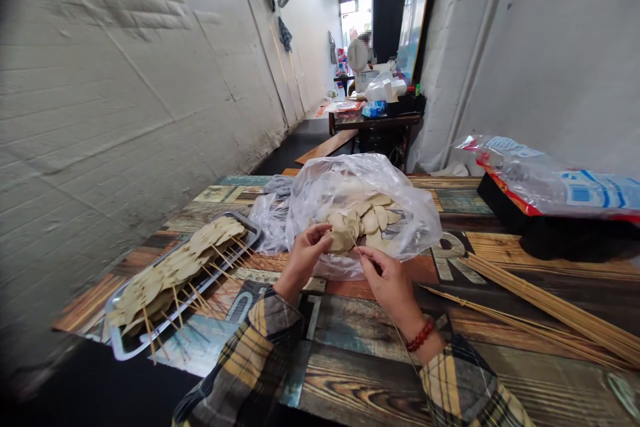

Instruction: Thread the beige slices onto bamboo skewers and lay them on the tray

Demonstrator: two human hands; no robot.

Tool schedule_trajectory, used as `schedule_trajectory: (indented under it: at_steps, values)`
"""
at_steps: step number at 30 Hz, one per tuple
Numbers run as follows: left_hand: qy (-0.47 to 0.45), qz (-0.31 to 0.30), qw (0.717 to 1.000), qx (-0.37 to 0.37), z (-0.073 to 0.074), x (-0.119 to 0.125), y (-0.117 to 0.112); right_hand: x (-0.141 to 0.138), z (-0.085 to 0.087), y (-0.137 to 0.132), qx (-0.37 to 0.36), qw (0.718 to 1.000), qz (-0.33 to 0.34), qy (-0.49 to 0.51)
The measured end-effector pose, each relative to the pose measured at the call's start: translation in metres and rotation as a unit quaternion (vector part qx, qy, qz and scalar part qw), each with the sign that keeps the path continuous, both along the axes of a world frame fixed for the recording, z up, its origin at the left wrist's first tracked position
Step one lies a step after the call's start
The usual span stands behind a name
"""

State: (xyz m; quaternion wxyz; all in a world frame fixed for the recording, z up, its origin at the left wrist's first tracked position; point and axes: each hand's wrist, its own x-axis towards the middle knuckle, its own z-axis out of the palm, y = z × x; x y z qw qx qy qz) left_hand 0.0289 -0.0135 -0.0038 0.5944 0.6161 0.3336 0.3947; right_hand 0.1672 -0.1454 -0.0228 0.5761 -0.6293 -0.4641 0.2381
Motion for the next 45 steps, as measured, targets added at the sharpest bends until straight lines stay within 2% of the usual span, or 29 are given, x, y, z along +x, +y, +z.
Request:
schedule_trajectory:
  at_steps: [2,4,11,21,29,45]
  values:
    - [-0.063,-0.008,0.993,-0.097,0.002,-0.003,0.000,-0.005,0.002,-0.002,-0.006,1.000,0.017,-0.014]
    - [-0.096,-0.002,0.984,-0.153,0.005,-0.005,0.001,-0.010,0.004,-0.004,-0.018,0.999,0.028,-0.032]
    - [-0.159,0.012,0.966,-0.204,0.012,-0.008,0.000,-0.014,0.006,-0.008,-0.033,0.994,0.026,-0.097]
    - [-0.153,0.008,0.971,-0.183,0.011,-0.007,-0.002,-0.016,0.011,-0.011,-0.038,0.991,0.030,-0.123]
    - [-0.139,0.025,0.977,-0.159,0.015,-0.008,-0.004,-0.015,0.007,-0.011,-0.042,0.992,0.042,-0.108]
    - [-0.076,0.030,0.995,-0.058,0.018,-0.006,-0.007,-0.015,0.008,-0.009,-0.055,0.987,0.035,-0.148]
